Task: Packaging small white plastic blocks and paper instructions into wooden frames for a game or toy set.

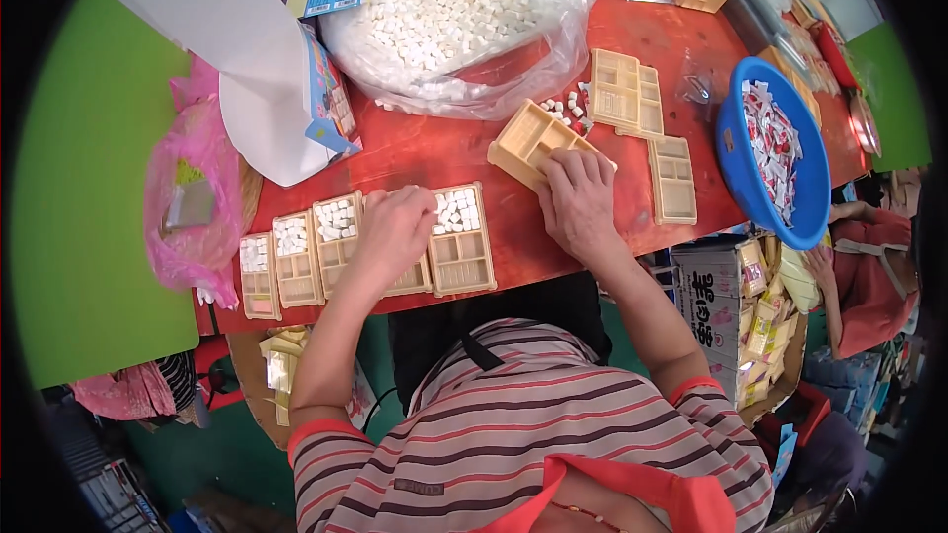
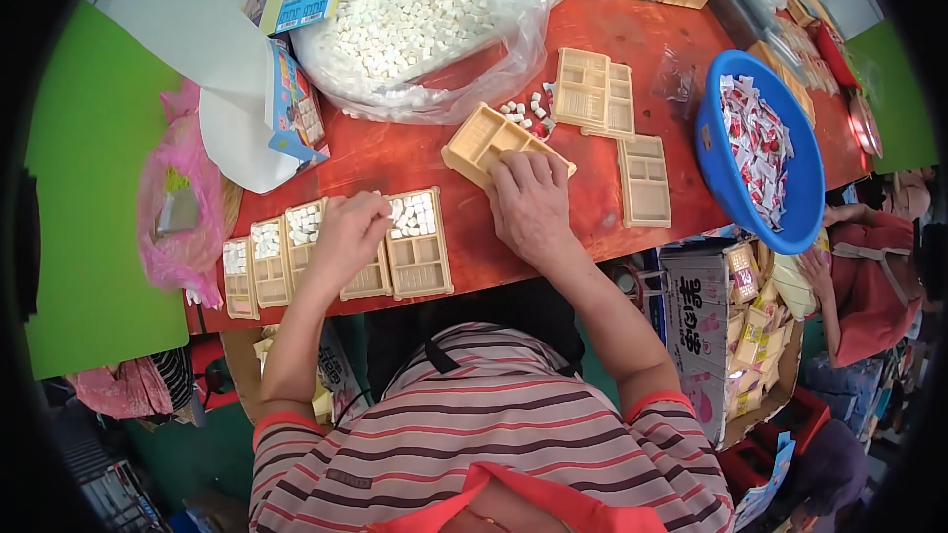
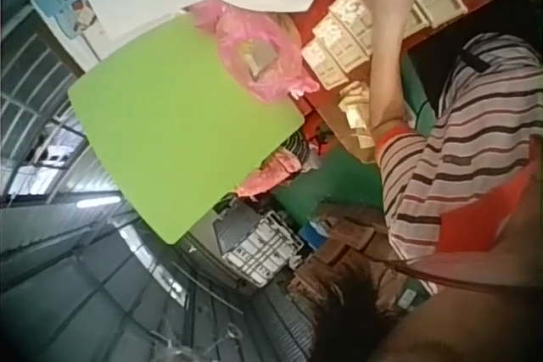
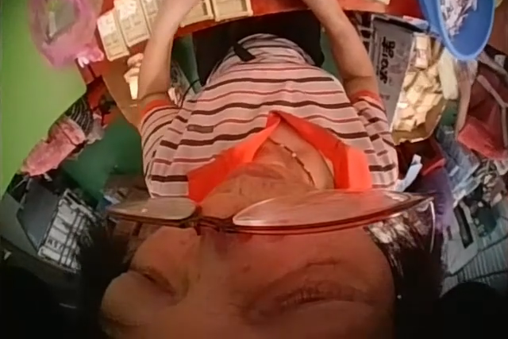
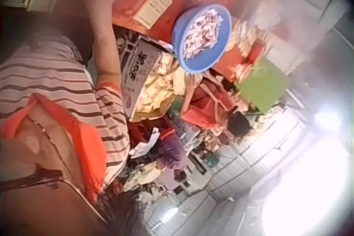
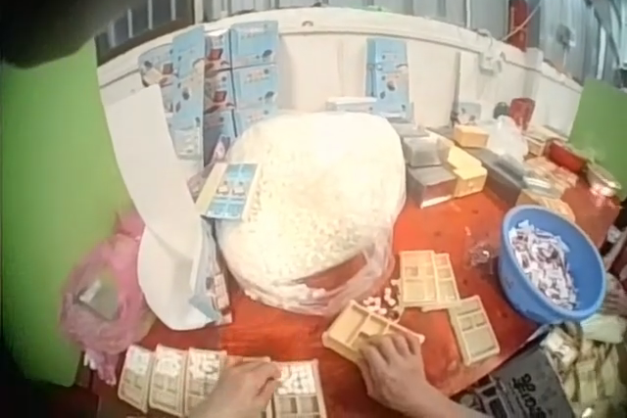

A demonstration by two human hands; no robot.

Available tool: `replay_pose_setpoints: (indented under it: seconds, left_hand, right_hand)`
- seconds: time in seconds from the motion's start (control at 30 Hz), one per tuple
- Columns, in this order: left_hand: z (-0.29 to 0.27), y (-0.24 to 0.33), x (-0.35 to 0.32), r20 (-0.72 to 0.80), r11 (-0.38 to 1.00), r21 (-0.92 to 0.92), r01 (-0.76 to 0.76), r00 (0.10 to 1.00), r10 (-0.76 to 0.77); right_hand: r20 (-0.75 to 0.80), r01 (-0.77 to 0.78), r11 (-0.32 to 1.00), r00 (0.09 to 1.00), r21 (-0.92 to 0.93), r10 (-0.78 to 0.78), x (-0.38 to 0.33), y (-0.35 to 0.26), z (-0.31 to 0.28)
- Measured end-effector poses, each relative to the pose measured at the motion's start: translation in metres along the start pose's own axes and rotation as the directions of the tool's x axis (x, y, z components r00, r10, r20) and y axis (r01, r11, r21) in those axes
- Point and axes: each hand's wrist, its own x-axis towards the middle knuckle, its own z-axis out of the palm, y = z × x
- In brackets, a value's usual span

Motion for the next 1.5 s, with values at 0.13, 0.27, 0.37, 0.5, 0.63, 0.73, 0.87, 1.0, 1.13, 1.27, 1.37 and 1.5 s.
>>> replay_pose_setpoints:
  seconds: [0.13, 0.27, 0.37, 0.5, 0.63, 0.73, 0.87, 1.0, 1.13, 1.27, 1.37, 1.5]
  left_hand:
    - [0.013, 0.002, -0.021, -0.014, 0.96, 0.28, 0.003, 1.0, 0.001]
    - [0.017, 0.003, -0.019, -0.096, 0.936, 0.35, -0.029, 0.993, 0.066]
    - [0.008, 0.013, -0.018, -0.066, 0.954, 0.298, -0.005, 0.997, 0.026]
    - [0.0, 0.009, -0.023, -0.108, 0.977, 0.21, 0.037, 0.994, -0.014]
    - [0.005, 0.011, -0.036, -0.233, 0.955, 0.297, -0.013, 0.969, 0.085]
    - [0.018, 0.012, -0.051, -0.275, 0.934, 0.356, -0.029, 0.952, 0.134]
    - [0.036, 0.016, -0.061, -0.207, 0.905, 0.426, 0.011, 0.975, 0.085]
    - [0.043, 0.016, -0.063, -0.189, 0.91, 0.409, 0.071, 0.982, 0.008]
    - [0.042, 0.023, -0.061, -0.146, 0.924, 0.367, 0.105, 0.988, -0.054]
    - [0.045, 0.025, -0.055, -0.042, 0.935, 0.343, 0.092, 0.996, -0.083]
    - [0.052, 0.026, -0.049, 0.013, 0.936, 0.348, 0.057, 0.998, -0.066]
    - [0.053, 0.028, -0.044, 0.065, 0.937, 0.347, 0.035, 0.996, -0.062]
  right_hand:
    - [-0.004, 0.007, 1.0, 1.0, 0.0, -0.007, -0.004, -0.004, 0.0]
    - [0.014, 0.006, 1.0, 1.0, 0.016, -0.006, -0.006, -0.005, -0.001]
    - [0.016, 0.01, 1.0, 1.0, 0.012, -0.01, -0.007, -0.005, -0.006]
    - [0.017, 0.009, 0.999, 1.0, 0.033, -0.01, -0.006, -0.004, -0.004]
    - [0.002, 0.018, 1.0, 1.0, 0.012, -0.018, -0.008, -0.001, -0.002]
    - [0.0, 0.012, 1.0, 1.0, 0.027, -0.012, -0.008, -0.003, -0.003]
    - [0.016, 0.002, 0.999, 1.0, 0.042, -0.003, -0.007, -0.006, -0.006]
    - [0.005, 0.014, 1.0, 1.0, 0.016, -0.014, -0.007, -0.005, -0.005]
    - [0.001, 0.017, 1.0, 1.0, 0.014, -0.017, -0.007, -0.006, -0.006]
    - [0.01, 0.001, 0.999, 1.0, 0.035, -0.002, -0.005, -0.01, -0.007]
    - [0.011, 0.0, 1.0, 1.0, 0.028, 0.0, -0.003, -0.008, -0.008]
    - [0.014, 0.017, 1.0, 1.0, -0.024, -0.017, 0.002, -0.004, -0.01]
